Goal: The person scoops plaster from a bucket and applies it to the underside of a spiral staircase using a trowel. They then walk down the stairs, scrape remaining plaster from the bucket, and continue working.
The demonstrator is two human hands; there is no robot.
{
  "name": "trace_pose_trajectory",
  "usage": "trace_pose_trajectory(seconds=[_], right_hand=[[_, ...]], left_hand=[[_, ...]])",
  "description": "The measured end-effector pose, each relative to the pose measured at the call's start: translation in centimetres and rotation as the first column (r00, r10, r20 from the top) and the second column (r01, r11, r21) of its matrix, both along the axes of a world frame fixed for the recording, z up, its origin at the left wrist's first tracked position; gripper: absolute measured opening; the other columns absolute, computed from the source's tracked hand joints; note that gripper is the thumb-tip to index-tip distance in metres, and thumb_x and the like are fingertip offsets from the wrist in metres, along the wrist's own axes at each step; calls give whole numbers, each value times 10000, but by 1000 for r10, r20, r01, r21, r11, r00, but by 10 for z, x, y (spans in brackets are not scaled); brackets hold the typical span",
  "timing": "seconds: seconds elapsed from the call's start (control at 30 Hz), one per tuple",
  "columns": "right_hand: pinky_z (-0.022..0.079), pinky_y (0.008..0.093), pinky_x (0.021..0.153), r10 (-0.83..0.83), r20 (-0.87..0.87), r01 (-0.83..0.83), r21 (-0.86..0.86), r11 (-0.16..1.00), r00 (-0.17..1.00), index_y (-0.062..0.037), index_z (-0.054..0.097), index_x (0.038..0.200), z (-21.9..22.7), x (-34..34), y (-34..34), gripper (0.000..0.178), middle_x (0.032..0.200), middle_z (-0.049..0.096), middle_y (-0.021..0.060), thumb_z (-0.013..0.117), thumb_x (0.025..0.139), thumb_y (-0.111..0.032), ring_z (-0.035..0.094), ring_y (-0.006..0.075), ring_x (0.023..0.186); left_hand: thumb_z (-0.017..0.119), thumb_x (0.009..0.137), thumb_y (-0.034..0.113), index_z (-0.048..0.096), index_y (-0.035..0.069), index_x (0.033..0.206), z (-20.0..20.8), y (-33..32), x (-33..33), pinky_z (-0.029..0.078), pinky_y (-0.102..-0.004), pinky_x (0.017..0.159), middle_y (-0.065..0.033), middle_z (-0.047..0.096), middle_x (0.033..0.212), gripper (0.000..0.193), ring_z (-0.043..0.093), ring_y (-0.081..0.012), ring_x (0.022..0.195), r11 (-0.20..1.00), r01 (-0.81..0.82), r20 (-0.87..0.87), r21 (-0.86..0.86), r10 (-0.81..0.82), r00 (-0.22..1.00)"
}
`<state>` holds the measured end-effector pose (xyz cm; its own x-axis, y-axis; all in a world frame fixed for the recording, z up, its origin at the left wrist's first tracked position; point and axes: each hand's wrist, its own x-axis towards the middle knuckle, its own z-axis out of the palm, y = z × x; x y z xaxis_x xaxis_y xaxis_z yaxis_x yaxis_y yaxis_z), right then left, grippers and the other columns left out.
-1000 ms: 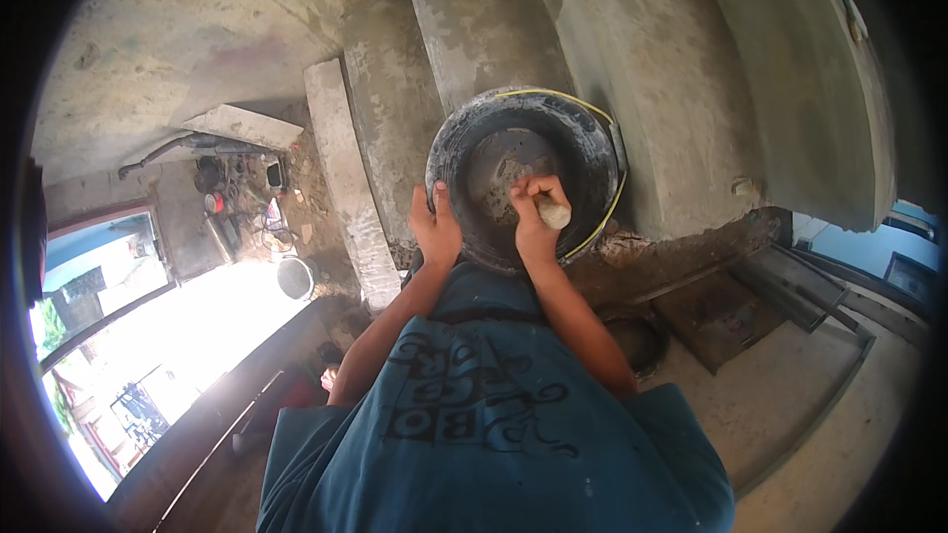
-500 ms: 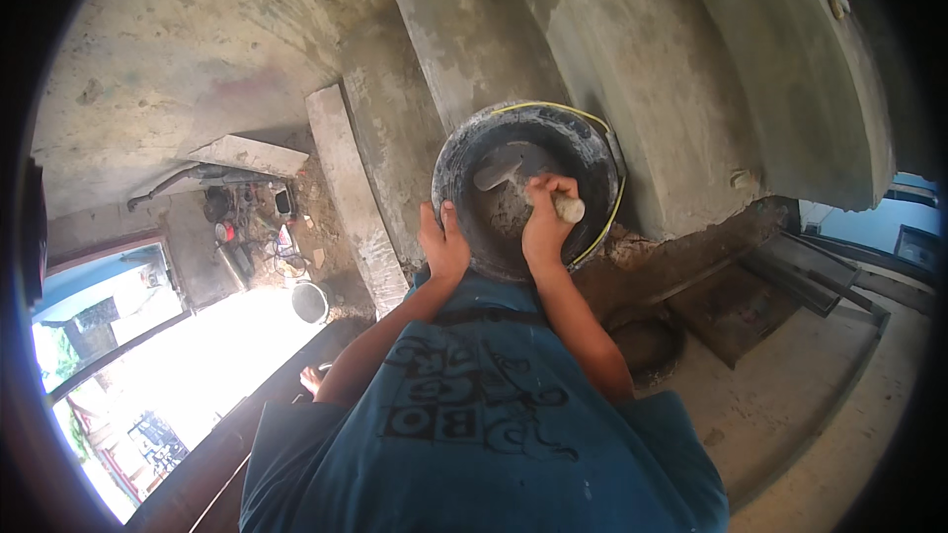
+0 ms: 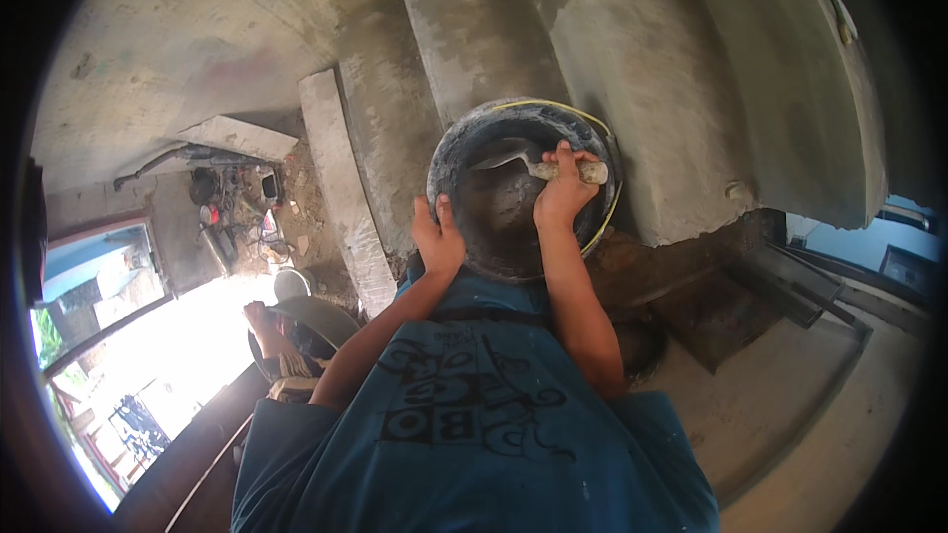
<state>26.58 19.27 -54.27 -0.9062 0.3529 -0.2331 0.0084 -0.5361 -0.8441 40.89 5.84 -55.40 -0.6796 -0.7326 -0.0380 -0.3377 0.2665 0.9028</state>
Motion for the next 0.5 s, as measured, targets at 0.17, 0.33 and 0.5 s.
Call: trace_pose_trajectory(seconds=[0.17,0.33,0.5], right_hand=[[528,346,578,61,180,-106,252,962,982,-32,501,876,0,20,20,243,715,588,86,733,944,-6,601,178,592],[519,342,570,233,100,-252,480,840,967,-49,499,884,25,25,34,276,716,572,56,768,942,-26,587,157,596],[512,336,573,110,-44,-100,190,977,993,-55,498,841,15,-11,-4,296,718,572,55,774,948,-50,574,152,604]], left_hand=[[593,1071,279,547,-40,1001,4,3,0,440,-528,638,-297,577,749,329,576,-528,708,998,-54,10,-22,54,998],[611,1063,298,551,-30,978,4,2,-1,439,-539,624,-310,560,723,344,569,-542,689,998,-67,-36,-13,67,997],[627,1055,303,560,-27,976,6,3,0,441,-539,623,-299,561,705,345,575,-529,675,997,-70,22,-34,71,997]])
